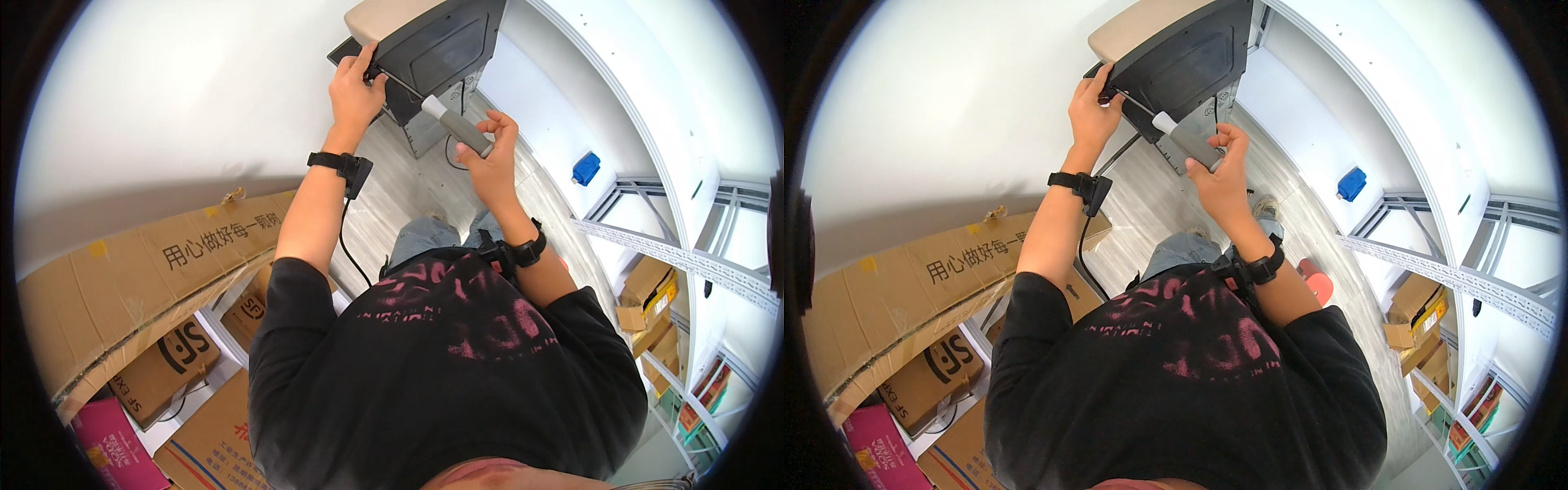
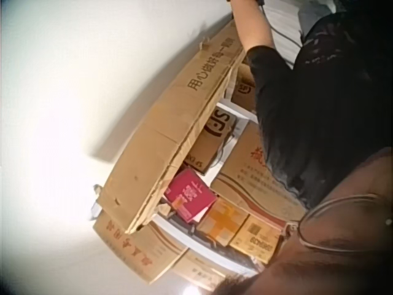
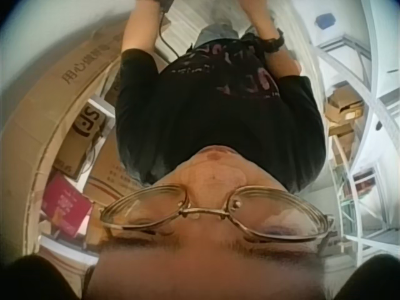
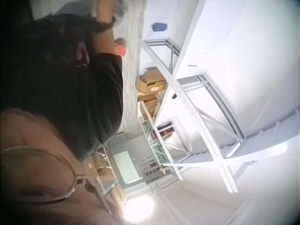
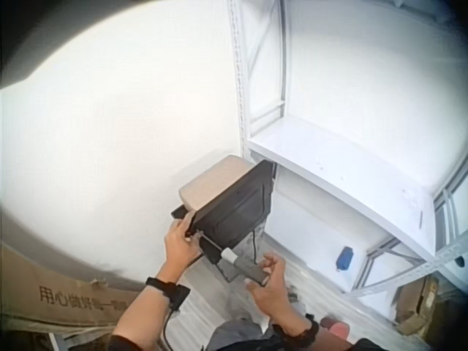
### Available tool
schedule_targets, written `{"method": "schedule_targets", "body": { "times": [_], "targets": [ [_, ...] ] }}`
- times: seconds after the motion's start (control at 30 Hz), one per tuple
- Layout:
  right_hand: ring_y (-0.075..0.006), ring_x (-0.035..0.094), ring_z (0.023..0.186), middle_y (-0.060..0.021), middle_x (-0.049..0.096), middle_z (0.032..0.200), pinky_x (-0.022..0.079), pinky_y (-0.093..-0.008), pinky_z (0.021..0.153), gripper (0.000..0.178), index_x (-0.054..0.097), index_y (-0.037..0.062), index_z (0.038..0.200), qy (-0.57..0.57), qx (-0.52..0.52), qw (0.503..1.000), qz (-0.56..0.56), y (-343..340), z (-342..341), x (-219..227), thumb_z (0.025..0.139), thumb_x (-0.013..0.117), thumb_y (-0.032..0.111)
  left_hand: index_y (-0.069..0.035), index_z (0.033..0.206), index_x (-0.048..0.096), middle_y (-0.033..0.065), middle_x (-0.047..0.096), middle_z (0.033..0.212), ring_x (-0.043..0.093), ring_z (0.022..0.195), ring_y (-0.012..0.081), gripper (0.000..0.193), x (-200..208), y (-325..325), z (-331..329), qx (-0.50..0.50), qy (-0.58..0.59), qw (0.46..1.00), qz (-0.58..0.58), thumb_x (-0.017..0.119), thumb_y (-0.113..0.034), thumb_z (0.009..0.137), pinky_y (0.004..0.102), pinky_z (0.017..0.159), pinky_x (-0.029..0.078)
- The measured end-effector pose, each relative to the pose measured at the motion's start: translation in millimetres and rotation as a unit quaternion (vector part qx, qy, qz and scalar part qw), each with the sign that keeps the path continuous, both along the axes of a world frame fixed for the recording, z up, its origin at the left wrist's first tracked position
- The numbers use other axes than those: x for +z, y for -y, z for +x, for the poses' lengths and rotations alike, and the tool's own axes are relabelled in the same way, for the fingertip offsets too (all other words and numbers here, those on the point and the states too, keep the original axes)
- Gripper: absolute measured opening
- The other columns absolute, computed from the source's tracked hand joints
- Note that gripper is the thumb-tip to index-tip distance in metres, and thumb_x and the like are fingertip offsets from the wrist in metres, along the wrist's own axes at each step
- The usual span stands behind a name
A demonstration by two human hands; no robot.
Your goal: The person uses a screwdriver to attach a black electronic device to a white shelf, then wipes the device with a blue cloth.
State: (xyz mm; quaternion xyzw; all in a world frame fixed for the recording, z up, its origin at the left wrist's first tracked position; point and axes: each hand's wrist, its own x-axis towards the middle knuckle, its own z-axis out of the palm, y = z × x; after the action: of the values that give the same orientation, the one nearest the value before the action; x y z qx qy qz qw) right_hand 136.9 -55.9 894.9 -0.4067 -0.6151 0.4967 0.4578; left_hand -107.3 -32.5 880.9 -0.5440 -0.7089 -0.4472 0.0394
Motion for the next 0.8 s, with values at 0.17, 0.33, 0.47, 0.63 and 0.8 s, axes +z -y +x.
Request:
{"method": "schedule_targets", "body": {
  "times": [0.17,0.33,0.47,0.63,0.8],
  "targets": [
    [-0.0169,0.058,0.077,-0.0140,0.046,0.111,0.050,-0.0291,0.060,0.053,0.034,0.0031,0.129,0.016,0.053,0.986,-0.155,-8,9,9,0.090,0.064,0.023,-0.017,0.120,0.062,0.0052,0.057,0.083,0.058,0.064,0.0188,0.058,1,2,2,0.011,-0.010,1.000,-0.001,0.078,-0.003,0.065,0.0317,0.061,0.051],
    [-0.0143,0.057,0.066,-0.0141,0.049,0.107,0.048,-0.0279,0.053,0.051,0.038,0.0014,0.126,-0.004,-0.024,0.996,0.082,-5,-1,-15,0.095,0.054,0.039,-0.017,0.119,0.062,0.0047,0.057,0.083,0.058,0.064,0.0185,0.057,0,0,1,0.006,-0.011,1.000,-0.004,0.078,-0.003,0.066,0.0316,0.061,0.051],
    [-0.0148,0.056,0.070,-0.0132,0.049,0.102,0.048,-0.0293,0.060,0.051,0.036,0.0014,0.128,0.023,0.025,0.993,-0.112,-4,5,14,0.094,0.059,0.031,-0.017,0.120,0.062,0.0044,0.056,0.082,0.057,0.064,0.0182,0.057,0,2,1,0.011,-0.010,1.000,-0.001,0.077,-0.003,0.066,0.0313,0.061,0.051],
    [-0.0165,0.055,0.068,-0.0094,0.052,0.088,0.046,-0.0299,0.062,0.053,0.035,0.0020,0.127,0.018,-0.019,0.998,0.056,-7,-2,3,0.093,0.061,0.033,-0.017,0.120,0.062,0.0045,0.056,0.082,0.057,0.064,0.0182,0.058,1,-1,1,0.005,-0.003,1.000,-0.004,0.077,-0.003,0.066,0.0312,0.062,0.051],
    [-0.0183,0.056,0.077,-0.0096,0.052,0.087,0.045,-0.0312,0.062,0.055,0.035,0.0022,0.129,0.076,0.031,0.995,-0.060,-12,6,8,0.089,0.066,0.025,-0.017,0.120,0.062,0.0046,0.056,0.082,0.058,0.065,0.0182,0.058,1,2,3,0.014,-0.009,1.000,-0.006,0.077,-0.003,0.067,0.0314,0.062,0.051]
  ]
}}
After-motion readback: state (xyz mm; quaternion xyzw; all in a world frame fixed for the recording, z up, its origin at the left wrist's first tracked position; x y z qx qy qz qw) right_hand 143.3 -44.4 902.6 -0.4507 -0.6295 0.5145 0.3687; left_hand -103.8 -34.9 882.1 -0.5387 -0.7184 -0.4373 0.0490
